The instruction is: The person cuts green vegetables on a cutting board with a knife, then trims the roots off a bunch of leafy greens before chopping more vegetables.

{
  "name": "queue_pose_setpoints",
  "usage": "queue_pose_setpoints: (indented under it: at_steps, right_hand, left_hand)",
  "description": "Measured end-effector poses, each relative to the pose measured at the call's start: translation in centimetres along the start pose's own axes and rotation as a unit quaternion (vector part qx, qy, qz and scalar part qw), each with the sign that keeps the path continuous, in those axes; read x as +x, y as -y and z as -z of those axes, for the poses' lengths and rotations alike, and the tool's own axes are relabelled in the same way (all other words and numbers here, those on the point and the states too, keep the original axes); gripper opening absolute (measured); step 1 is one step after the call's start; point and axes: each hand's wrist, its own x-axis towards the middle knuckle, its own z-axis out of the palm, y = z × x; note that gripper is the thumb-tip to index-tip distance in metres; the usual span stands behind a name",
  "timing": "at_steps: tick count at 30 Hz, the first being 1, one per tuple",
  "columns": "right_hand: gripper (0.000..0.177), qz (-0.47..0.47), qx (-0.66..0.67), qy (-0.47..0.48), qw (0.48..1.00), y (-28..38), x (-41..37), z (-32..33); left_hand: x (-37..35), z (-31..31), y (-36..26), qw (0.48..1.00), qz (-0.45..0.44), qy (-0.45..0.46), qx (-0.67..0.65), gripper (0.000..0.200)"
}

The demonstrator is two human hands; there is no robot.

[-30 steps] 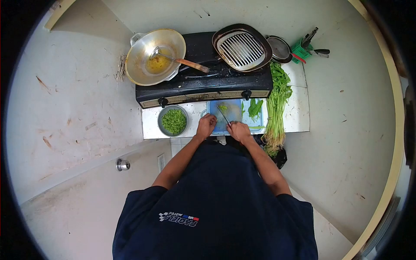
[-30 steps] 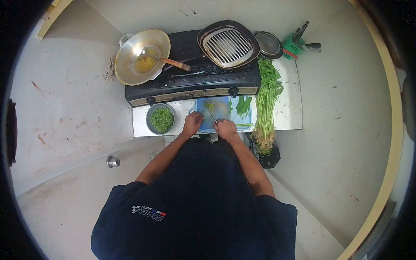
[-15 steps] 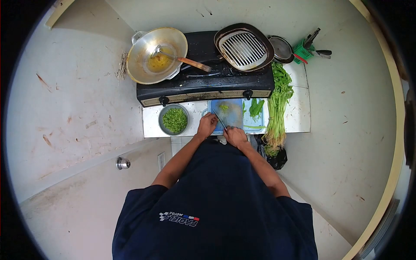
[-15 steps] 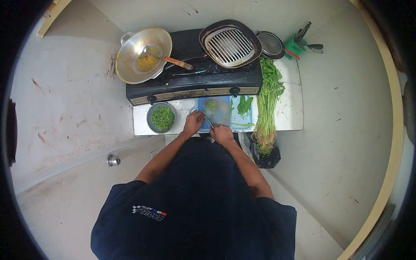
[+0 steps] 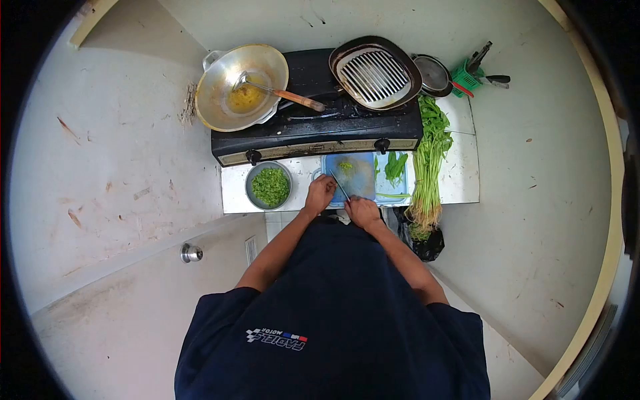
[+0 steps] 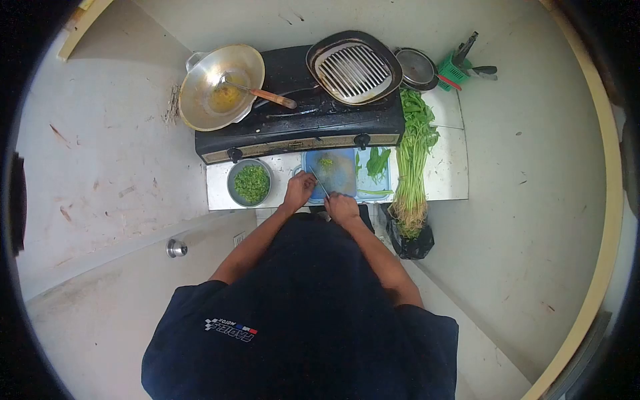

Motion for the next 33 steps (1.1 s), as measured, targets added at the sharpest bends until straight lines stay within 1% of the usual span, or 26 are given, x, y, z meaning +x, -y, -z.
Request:
queue_pose_setpoints:
  at_steps: [3,6,9,12,18,24,27,30,33]
  right_hand:
    - [0.043,0.007,-0.009,0.000,1.000,-0.1,0.0,-0.1]
    - [0.045,0.023,-0.001,-0.025,0.999,-0.1,0.5,-0.3]
    - [0.047,0.013,-0.006,-0.021,1.000,-0.1,0.5,-0.3]
    - [0.048,0.033,0.004,-0.045,0.998,-0.3,0.0,-0.2]
    - [0.047,0.009,-0.013,-0.013,1.000,-0.4,-0.9,-0.1]
    - [0.043,0.017,-0.009,-0.033,0.999,0.6,1.1,0.1]
    - [0.043,0.006,-0.014,-0.025,1.000,0.1,0.5,-0.1]
    - [0.046,0.004,0.022,-0.063,0.998,-0.6,-0.1,-0.4]
    - [0.046,0.008,0.021,-0.059,0.998,-0.8,-0.1,-0.3]
  left_hand:
    - [-0.1,-0.1,0.2,1.000,-0.002,-0.004,-0.006,0.006]
    - [-0.1,-0.2,0.3,1.000,0.001,0.005,0.002,0.006]
    - [-0.2,-0.2,0.3,1.000,0.002,-0.001,-0.001,0.007]
    - [-0.2,-0.5,0.7,1.000,-0.003,-0.008,0.002,0.009]
    - [-0.2,-0.4,0.8,1.000,0.002,0.004,0.026,0.006]
    - [-0.1,-0.6,0.8,1.000,-0.003,-0.002,0.022,0.006]
    - [-0.1,-0.7,0.7,1.000,0.001,-0.009,0.012,0.006]
    - [0.0,-0.6,0.4,1.000,0.026,0.007,0.011,0.007]
    - [-0.1,-0.5,0.3,1.000,0.030,-0.004,-0.007,0.007]
